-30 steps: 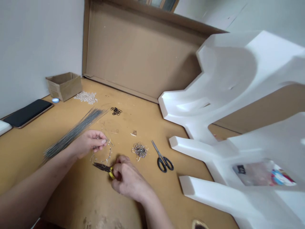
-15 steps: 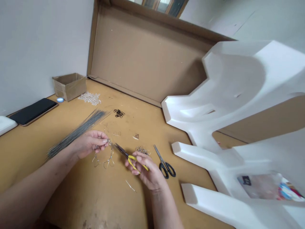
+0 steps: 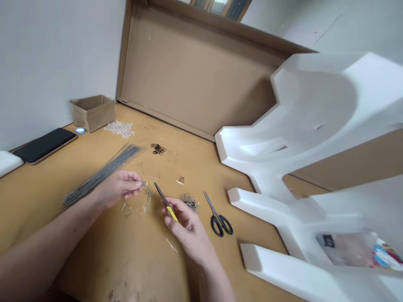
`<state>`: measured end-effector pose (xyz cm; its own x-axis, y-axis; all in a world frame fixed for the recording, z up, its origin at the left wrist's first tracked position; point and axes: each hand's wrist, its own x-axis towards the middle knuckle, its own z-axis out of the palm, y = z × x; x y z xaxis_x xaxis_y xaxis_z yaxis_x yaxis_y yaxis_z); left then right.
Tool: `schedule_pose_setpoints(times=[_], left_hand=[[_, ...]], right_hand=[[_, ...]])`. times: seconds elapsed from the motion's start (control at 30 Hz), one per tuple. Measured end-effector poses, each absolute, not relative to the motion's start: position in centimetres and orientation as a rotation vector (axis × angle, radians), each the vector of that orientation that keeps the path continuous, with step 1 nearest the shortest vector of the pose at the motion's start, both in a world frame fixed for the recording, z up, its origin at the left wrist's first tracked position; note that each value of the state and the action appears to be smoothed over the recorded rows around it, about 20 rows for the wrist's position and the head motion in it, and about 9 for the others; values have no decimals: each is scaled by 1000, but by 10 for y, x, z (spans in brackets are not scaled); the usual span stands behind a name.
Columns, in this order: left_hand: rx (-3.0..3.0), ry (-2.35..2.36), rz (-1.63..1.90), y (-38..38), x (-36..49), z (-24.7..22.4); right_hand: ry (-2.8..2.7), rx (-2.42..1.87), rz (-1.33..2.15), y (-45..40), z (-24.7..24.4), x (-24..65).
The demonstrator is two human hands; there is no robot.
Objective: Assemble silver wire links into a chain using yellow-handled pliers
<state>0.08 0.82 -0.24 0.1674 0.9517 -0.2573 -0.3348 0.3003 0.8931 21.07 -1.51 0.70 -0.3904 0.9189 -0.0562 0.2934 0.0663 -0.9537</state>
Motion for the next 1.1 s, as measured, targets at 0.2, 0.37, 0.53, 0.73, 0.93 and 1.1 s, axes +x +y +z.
schedule_pose_setpoints(times=[0.2, 0.37, 0.53, 0.73, 0.93, 1.1], left_hand=[[875, 1068, 1126, 8, 4, -6], [1004, 1111, 1123, 6, 6, -11], [1069, 1193, 1089, 3, 9, -7], [1084, 1250, 1069, 1, 11, -1], [1085, 1298, 1073, -2, 15, 0], [1058, 1259, 1062, -1, 16, -4]], right_hand=[[-2181, -1201, 598, -19, 9, 202], [-2337, -1101, 320, -20, 5, 200], [-2387, -1073, 252, -22, 5, 198], [-2405, -1094, 161, -23, 7, 195], [-2417, -1081, 29, -23, 4, 194], [-2460, -1062, -55, -22, 4, 195]])
